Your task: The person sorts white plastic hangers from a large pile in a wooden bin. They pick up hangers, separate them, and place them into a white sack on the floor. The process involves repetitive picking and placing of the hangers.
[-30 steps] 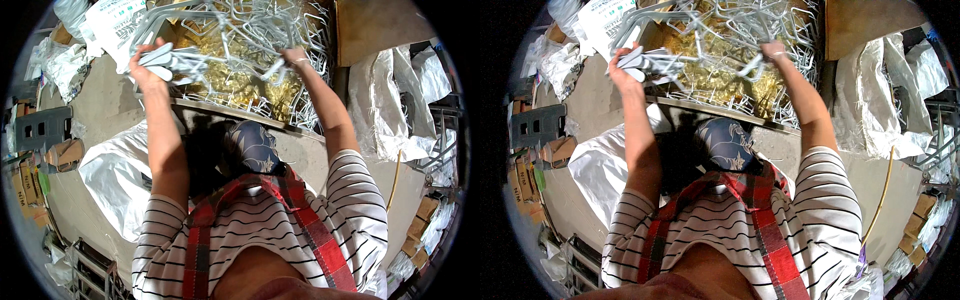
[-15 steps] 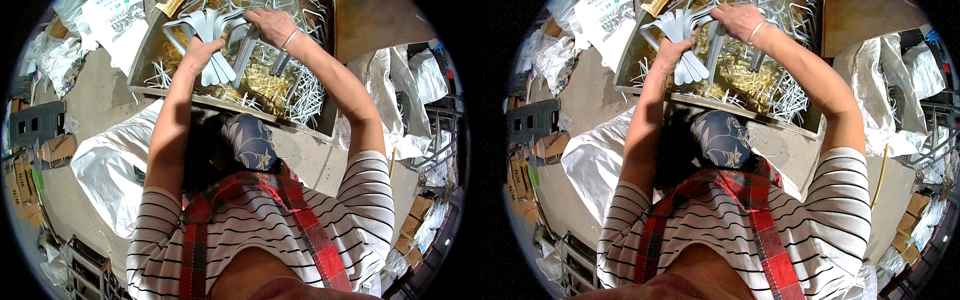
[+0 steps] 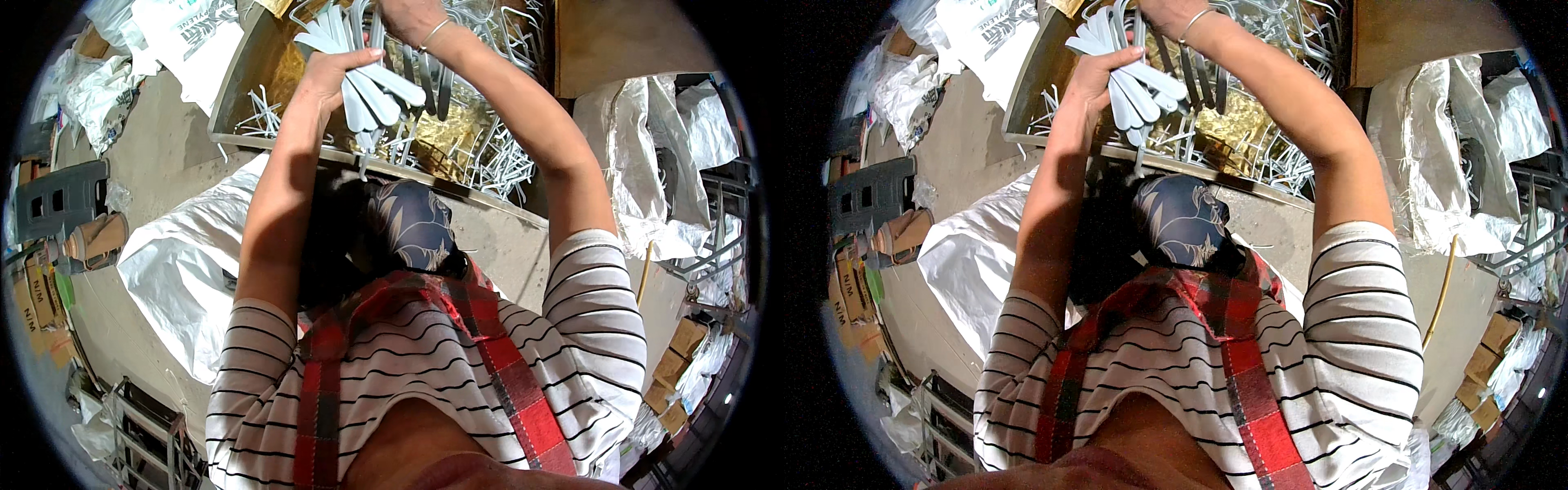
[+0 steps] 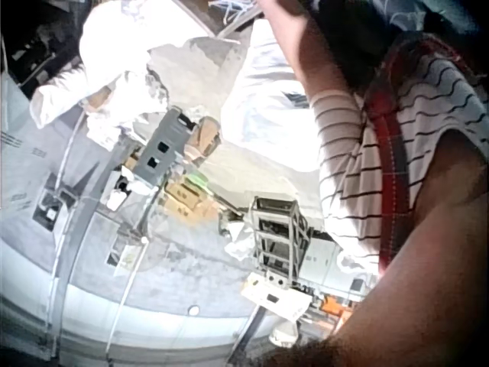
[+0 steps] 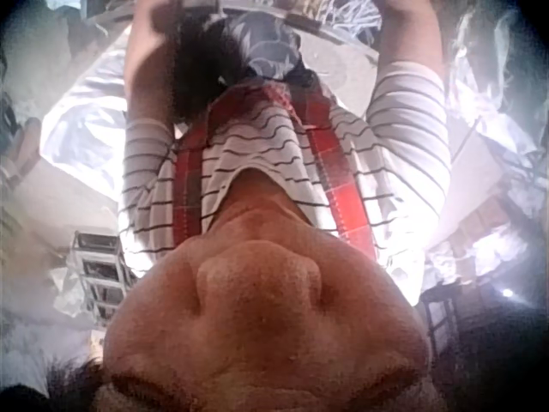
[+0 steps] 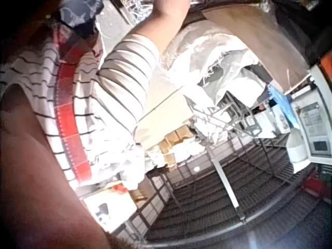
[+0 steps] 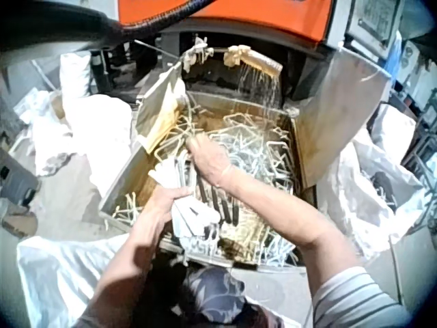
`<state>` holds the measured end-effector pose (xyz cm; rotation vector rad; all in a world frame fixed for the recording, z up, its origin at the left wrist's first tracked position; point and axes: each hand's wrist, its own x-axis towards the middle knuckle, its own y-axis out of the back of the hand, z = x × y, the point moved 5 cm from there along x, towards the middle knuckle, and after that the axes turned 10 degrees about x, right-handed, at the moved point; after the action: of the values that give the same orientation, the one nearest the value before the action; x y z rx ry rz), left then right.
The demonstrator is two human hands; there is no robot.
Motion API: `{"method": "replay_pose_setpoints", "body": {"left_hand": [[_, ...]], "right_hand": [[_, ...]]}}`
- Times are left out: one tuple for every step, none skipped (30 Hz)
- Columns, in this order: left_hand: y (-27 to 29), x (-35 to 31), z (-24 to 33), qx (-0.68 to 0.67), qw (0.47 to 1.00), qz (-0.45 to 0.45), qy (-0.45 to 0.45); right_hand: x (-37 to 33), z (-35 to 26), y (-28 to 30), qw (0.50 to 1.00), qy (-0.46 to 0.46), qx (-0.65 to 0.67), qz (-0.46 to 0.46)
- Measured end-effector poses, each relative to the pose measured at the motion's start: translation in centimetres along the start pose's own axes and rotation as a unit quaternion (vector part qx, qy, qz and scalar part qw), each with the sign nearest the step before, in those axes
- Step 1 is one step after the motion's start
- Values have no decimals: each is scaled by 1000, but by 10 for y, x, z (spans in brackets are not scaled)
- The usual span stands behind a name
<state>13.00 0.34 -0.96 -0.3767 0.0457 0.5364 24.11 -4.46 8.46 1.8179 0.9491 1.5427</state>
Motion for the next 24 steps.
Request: {"method": "replay_pose_setpoints", "body": {"left_hand": [[6, -2, 0, -11, 999, 8, 32], [18, -1, 2, -67, 997, -11, 36], [26, 0, 6, -93, 995, -13, 15], [32, 3, 11, -119, 993, -15, -10], [44, 4, 11, -157, 988, -4, -7], [51, 0, 17, -142, 989, 8, -42], [59, 0, 20, -158, 986, -1, -62], [56, 6, 22, -178, 981, -27, -78], [59, 5, 23, -233, 969, -32, -79], [61, 9, 21, -270, 958, -56, -77], [58, 12, 20, -304, 945, -86, -81], [59, 11, 23, -333, 933, -107, -88], [62, 11, 24, -338, 930, -106, -94], [66, 7, 26, -342, 929, -99, -102], [69, 5, 27, -348, 926, -96, -108], [77, 5, 27, -346, 931, -70, -94], [88, 6, 27, -345, 934, -42, -81], [96, 6, 25, -346, 936, -15, -67], [96, 0, 30, -286, 953, 37, -91], [101, 0, 29, -274, 954, 71, -100], [101, 4, 28, -277, 952, 84, -95], [101, 7, 27, -281, 951, 97, -89], [105, 7, 26, -271, 955, 87, -85], [104, 8, 24, -265, 959, 69, -79]], "right_hand": [[-5, -4, 12, 994, 33, 65, 87], [-9, -12, 31, 974, 66, 132, 173], [-24, 20, 21, 985, -63, 127, 102], [-45, 53, 9, 975, -187, 119, 28], [-62, 62, 3, 935, -308, 169, -37], [-85, 58, 1, 874, -425, 215, -102], [-108, 55, -11, 791, -531, 255, -165], [-140, 57, -35, 828, -494, 259, -67], [-151, 41, -55, 759, -519, 369, -137], [-165, 38, -77, 735, -516, 412, -155], [-180, 50, -109, 714, -498, 467, -156], [-173, 38, -118, 675, -469, 557, -116], [-177, 31, -122, 606, -496, 614, -99], [-167, 11, -112, 529, -517, 668, -86], [-163, 7, -103, 519, -503, 670, -168], [-159, 13, -99, 655, -487, 527, -236], [-152, 17, -88, 793, -409, 314, -326], [-143, 20, -74, 868, -298, 75, -390], [-133, 16, -49, 883, -247, 23, -398], [-127, 13, -26, 894, -195, -30, -402], [-133, 28, -24, 900, -195, -49, -386], [-136, 41, -26, 906, -196, -68, -368], [-112, 21, -8, 891, -290, -16, -350], [-95, 5, 3, 927, -246, 91, -269]]}}
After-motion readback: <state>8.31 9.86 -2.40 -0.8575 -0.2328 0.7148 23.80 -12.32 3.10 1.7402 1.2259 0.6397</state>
